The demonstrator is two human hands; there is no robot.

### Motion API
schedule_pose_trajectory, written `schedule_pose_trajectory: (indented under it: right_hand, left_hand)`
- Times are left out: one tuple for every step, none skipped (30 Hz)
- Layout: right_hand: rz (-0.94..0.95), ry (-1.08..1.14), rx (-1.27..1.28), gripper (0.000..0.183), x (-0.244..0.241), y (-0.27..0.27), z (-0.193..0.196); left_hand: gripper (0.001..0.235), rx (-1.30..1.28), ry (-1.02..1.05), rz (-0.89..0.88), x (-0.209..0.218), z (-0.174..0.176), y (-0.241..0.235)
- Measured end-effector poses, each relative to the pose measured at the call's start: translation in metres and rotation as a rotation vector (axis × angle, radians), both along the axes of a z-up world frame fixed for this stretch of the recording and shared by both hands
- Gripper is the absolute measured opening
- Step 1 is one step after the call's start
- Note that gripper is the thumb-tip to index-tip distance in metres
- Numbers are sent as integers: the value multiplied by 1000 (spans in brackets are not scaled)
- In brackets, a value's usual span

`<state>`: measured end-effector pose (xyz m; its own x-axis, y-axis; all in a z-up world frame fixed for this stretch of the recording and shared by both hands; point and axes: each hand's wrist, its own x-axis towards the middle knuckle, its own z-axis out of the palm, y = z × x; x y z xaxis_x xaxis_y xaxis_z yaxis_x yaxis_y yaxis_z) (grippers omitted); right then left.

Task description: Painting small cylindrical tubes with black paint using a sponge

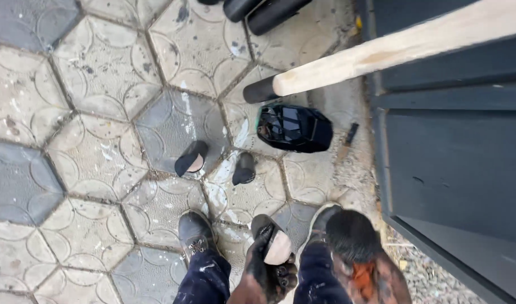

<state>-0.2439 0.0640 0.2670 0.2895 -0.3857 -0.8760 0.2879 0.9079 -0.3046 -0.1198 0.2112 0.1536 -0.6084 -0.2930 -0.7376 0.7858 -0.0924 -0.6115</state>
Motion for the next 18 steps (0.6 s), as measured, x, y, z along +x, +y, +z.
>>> schedule_pose_trajectory:
  right_hand:
    - [11,184,-37,30,4,1,-6]
    - [34,181,-13,30,8,12,-10]
    - [52,338,-32,27,10,23,-14]
    - [59,506,-76,26,11,26,-18]
    - [66,674,-120,26,13,28,-21]
    - [79,831,-152,26,16,35,-21]
    - [95,828,-142,26,11,46,-21]
    - [345,905,-351,21,7,54,-22]
    - [599,966,-563,16,2,62,-24]
    - [614,971,-562,16,-2,52,-32]
    - [900,1037,-940,12,-6,42,-40]
    - [1184,1062,-1325,9,-9,36,-47]
    - [1201,1059,-1322,9,-18,31,-49]
    - [1171,1052,-1217,7,-21,24,-55]
    - [1141,1042,-1112,11,-25,17,-61]
    - [1142,1037,-1117,11,-22,22,-57]
    - [1129,1013,-1174,5,-20,28,-53]
    - [1122,993,-1222,7,-20,37,-45]
  left_hand:
    - [59,29,-57,31,-3,-3,-16]
    - [59,55,-59,51,-11,-7,-9]
    - [60,90,-87,68,-19,-10,-4]
    - [61,100,-104,76,-28,-18,-9]
    - [63,110,-121,83,-37,-24,-16]
    - [64,135,-149,90,-42,-26,-16]
    - [64,151,-150,100,-36,-2,-29]
    - [44,216,-261,127,-28,19,-47]
    - [39,281,-371,154,-21,40,-64]
    - [39,288,-360,163,-46,7,-49]
    - [34,309,-321,133,-73,-26,-33]
    - [32,330,-282,101,-100,-58,-14]
    - [32,338,-271,108,-113,-69,-7]
    - [43,393,-222,13,-120,-85,-2]
    - [55,448,-174,-82,-127,-100,1]
    - [55,448,-177,-77,-110,-72,-19]
    - [41,338,-274,40,-94,-43,-38]
    - [36,231,-363,151,-81,-11,-54]
